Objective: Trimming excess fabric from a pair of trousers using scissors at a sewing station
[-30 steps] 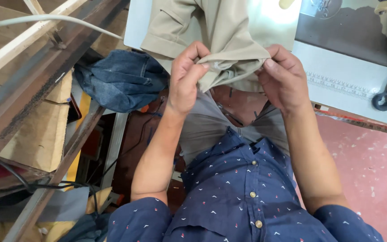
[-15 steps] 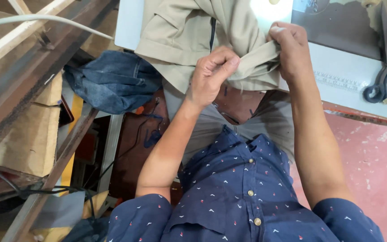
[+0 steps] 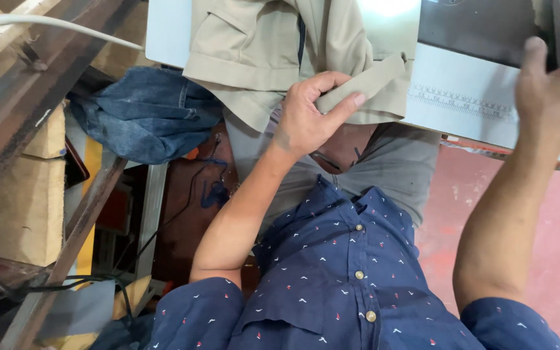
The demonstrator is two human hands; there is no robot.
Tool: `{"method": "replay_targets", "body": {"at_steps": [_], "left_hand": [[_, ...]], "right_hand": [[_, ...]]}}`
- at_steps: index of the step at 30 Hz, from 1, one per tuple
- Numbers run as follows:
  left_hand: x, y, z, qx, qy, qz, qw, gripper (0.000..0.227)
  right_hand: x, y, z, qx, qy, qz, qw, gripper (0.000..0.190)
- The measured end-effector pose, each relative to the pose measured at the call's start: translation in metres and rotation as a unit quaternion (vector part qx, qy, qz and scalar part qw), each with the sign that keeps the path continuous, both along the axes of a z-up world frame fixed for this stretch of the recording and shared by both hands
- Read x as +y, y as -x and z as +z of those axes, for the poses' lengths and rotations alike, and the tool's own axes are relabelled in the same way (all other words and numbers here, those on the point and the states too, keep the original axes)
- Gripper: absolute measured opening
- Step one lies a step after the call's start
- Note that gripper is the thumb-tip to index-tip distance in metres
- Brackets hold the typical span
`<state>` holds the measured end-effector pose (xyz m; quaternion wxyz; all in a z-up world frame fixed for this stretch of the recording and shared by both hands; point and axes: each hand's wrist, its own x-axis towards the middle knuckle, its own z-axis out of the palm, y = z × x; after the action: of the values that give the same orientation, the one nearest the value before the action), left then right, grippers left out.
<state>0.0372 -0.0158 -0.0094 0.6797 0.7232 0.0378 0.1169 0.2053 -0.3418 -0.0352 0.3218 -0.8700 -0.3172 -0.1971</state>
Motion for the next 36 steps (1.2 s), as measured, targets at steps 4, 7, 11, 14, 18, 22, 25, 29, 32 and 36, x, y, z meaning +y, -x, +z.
{"method": "replay_targets", "body": {"at_steps": [4, 7, 11, 14, 18, 22, 25, 29, 32, 36], "left_hand": [[-0.001, -0.003, -0.004, 0.009, -0.035, 0.01, 0.999, 0.015], [-0.001, -0.006, 0.002, 0.003, -0.073, 0.019, 0.997, 0.015], [0.0, -0.005, 0.012, 0.007, -0.047, -0.016, 0.999, 0.012], [-0.001, -0.004, 0.015, 0.016, -0.046, -0.017, 0.999, 0.012], [-0.001, -0.006, 0.011, 0.028, -0.057, -0.015, 0.998, 0.008], [-0.002, -0.007, 0.009, 0.002, -0.084, -0.001, 0.996, 0.011], [-0.001, -0.006, 0.012, -0.019, -0.099, 0.011, 0.995, 0.016], [0.002, -0.003, 0.022, 0.024, -0.09, 0.001, 0.996, 0.008], [0.004, -0.002, 0.024, 0.054, -0.084, -0.002, 0.995, 0.006], [0.004, -0.004, 0.02, 0.045, -0.095, 0.002, 0.994, 0.009]], "right_hand": [[-0.068, -0.014, -0.047, 0.067, 0.076, -0.129, 0.987, 0.033], [-0.057, -0.003, -0.033, 0.07, 0.083, -0.109, 0.988, 0.022], [-0.036, 0.018, 0.004, 0.076, 0.178, -0.045, 0.98, 0.017], [-0.018, 0.04, 0.028, 0.082, 0.264, -0.02, 0.961, 0.017], [0.029, 0.077, 0.065, 0.172, 0.225, -0.028, 0.959, 0.023], [0.062, 0.102, 0.075, 0.276, 0.11, 0.048, 0.954, 0.012], [0.081, 0.109, 0.072, 0.341, 0.08, 0.054, 0.935, 0.02], [0.095, 0.114, 0.073, 0.387, 0.074, 0.036, 0.918, 0.035], [0.093, 0.11, 0.066, 0.367, 0.125, 0.026, 0.922, 0.042], [0.089, 0.107, 0.058, 0.351, 0.156, 0.026, 0.923, 0.045]]}}
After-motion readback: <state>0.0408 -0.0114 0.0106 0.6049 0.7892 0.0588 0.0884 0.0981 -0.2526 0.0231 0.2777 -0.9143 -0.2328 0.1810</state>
